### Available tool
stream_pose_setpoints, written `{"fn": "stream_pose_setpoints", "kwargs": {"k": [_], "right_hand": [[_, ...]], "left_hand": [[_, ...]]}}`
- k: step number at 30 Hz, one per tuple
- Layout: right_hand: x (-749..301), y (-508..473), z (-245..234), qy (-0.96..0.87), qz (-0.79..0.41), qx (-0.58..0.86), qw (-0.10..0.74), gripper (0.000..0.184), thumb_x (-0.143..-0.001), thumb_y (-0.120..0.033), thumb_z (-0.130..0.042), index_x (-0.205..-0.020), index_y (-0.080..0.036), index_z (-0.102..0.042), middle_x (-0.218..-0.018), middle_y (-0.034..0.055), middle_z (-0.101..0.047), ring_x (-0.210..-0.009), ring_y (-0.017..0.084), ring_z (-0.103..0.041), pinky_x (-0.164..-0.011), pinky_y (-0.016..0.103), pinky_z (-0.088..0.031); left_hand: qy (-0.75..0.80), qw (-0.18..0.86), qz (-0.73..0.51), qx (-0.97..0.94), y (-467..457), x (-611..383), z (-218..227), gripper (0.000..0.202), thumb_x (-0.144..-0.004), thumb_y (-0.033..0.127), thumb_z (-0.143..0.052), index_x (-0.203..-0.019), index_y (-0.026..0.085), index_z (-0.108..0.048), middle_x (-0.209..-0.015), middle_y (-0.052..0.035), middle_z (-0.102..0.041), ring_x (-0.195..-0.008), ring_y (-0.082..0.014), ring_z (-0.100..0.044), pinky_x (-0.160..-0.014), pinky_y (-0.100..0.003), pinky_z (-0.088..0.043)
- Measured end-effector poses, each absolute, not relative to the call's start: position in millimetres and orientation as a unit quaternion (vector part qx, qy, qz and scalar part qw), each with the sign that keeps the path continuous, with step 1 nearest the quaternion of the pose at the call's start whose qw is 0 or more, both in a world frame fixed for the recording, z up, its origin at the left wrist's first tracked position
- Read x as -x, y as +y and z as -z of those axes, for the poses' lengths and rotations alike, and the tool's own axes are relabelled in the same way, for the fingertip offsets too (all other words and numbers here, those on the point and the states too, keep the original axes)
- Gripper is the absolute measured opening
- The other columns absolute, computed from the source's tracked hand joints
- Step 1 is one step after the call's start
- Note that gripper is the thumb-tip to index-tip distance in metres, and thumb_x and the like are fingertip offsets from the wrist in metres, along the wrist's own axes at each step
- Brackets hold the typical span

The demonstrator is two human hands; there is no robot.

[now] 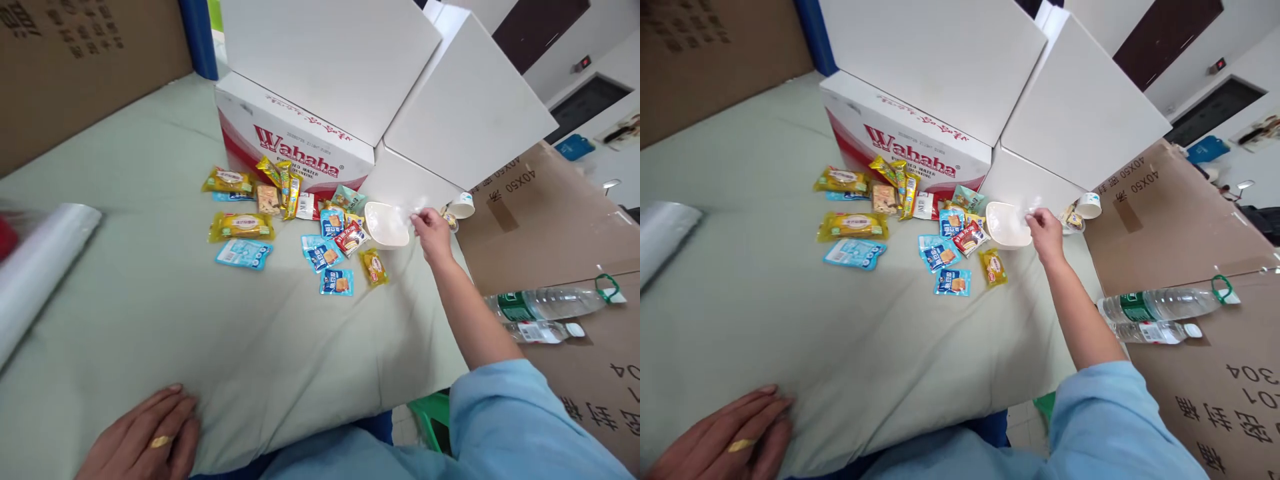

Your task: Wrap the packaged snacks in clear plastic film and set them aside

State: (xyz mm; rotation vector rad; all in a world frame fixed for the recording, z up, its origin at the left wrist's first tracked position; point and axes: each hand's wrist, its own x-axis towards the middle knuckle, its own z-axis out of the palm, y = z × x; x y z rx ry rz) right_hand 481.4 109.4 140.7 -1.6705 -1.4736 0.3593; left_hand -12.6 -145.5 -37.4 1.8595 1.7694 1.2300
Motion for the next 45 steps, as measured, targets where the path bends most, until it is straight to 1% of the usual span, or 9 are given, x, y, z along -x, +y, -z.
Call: {"fn": "stream_pose_setpoints", "kwargs": {"k": [4,10,12,14,19,29,36,40,45], "right_hand": [[-433,25,-129,-0.442,-0.434,0.570,0.540,0.034,-0.076,-0.042,-0.084,-0.090,-0.026,-0.057,-0.073,-0.0060,-0.051,-0.057,0.010,-0.045,-0.052,0.022,-0.041],[-331,-89,-55,-0.238,-0.664,0.510,0.493,0.040,-0.067,-0.033,-0.096,-0.091,-0.023,-0.065,-0.065,-0.0087,-0.048,-0.050,0.004,-0.035,-0.046,0.015,-0.038],[-307,-109,-42,-0.193,-0.701,0.508,0.462,0.041,-0.065,-0.031,-0.098,-0.091,-0.021,-0.067,-0.063,-0.0089,-0.048,-0.049,0.003,-0.032,-0.043,0.014,-0.035],[-293,-119,-39,-0.177,-0.716,0.509,0.443,0.041,-0.064,-0.031,-0.099,-0.089,-0.020,-0.068,-0.062,-0.0090,-0.047,-0.048,0.002,-0.028,-0.041,0.014,-0.030],[-283,-124,-49,-0.278,-0.690,0.513,0.428,0.043,-0.071,-0.046,-0.095,-0.099,-0.022,-0.074,-0.072,-0.0038,-0.060,-0.057,0.007,-0.046,-0.049,0.019,-0.041],[-309,-132,-39,-0.394,-0.610,0.577,0.374,0.035,-0.074,-0.049,-0.090,-0.090,-0.022,-0.075,-0.072,-0.0027,-0.062,-0.058,0.010,-0.045,-0.056,0.025,-0.040],[-317,-146,-42,-0.555,-0.514,0.552,0.352,0.066,-0.073,-0.044,-0.092,-0.132,-0.029,-0.068,-0.130,0.0062,-0.069,-0.122,0.025,-0.063,-0.104,0.038,-0.052],[-326,-143,-46,-0.479,-0.531,0.603,0.352,0.033,-0.082,-0.047,-0.083,-0.104,-0.025,-0.074,-0.087,0.0000,-0.071,-0.078,0.017,-0.065,-0.079,0.032,-0.054],[-349,-136,-50,-0.344,-0.633,0.586,0.372,0.042,-0.076,-0.055,-0.087,-0.095,-0.022,-0.068,-0.069,-0.0053,-0.057,-0.050,0.009,-0.045,-0.050,0.025,-0.039]], "left_hand": [[0.568,0.094,-0.434,-0.693,-144,-8,15,0.012,-0.092,0.028,-0.065,-0.102,0.029,-0.070,-0.101,-0.0048,-0.076,-0.089,-0.0279,-0.075,-0.082,-0.044,-0.059],[0.526,0.234,-0.495,-0.650,-141,-77,-20,0.021,-0.099,0.026,-0.064,-0.120,0.025,-0.063,-0.112,-0.0053,-0.067,-0.077,-0.0149,-0.068,-0.079,-0.033,-0.060],[0.495,0.256,-0.500,-0.663,-137,-97,-20,0.036,-0.097,0.033,-0.070,-0.131,0.023,-0.062,-0.125,-0.0107,-0.066,-0.097,-0.0203,-0.071,-0.088,-0.036,-0.060],[0.474,0.279,-0.475,-0.687,-135,-109,-17,0.031,-0.097,0.032,-0.071,-0.125,0.022,-0.067,-0.120,-0.0109,-0.069,-0.107,-0.0239,-0.070,-0.091,-0.037,-0.059],[0.492,0.371,-0.421,-0.666,-134,-114,-13,0.017,-0.099,0.023,-0.061,-0.103,0.023,-0.077,-0.088,-0.0029,-0.076,-0.077,-0.0174,-0.071,-0.073,-0.029,-0.053],[0.581,0.539,-0.402,-0.459,-139,-97,-9,0.037,-0.092,0.054,-0.060,-0.100,0.021,-0.076,-0.074,-0.0015,-0.071,-0.068,-0.0196,-0.064,-0.065,-0.031,-0.048],[0.581,0.454,-0.425,-0.524,-136,-115,-24,0.028,-0.092,0.047,-0.061,-0.080,0.023,-0.063,-0.078,-0.0012,-0.065,-0.074,-0.0185,-0.061,-0.073,-0.032,-0.045],[0.538,0.521,-0.495,-0.441,-128,-120,-29,0.032,-0.088,0.052,-0.069,-0.081,0.022,-0.060,-0.090,-0.0030,-0.067,-0.087,-0.0193,-0.064,-0.080,-0.031,-0.049],[0.544,0.616,-0.462,-0.334,-126,-117,-26,0.049,-0.078,0.066,-0.078,-0.079,0.023,-0.055,-0.068,0.0049,-0.052,-0.059,-0.0123,-0.045,-0.056,-0.025,-0.036]]}}
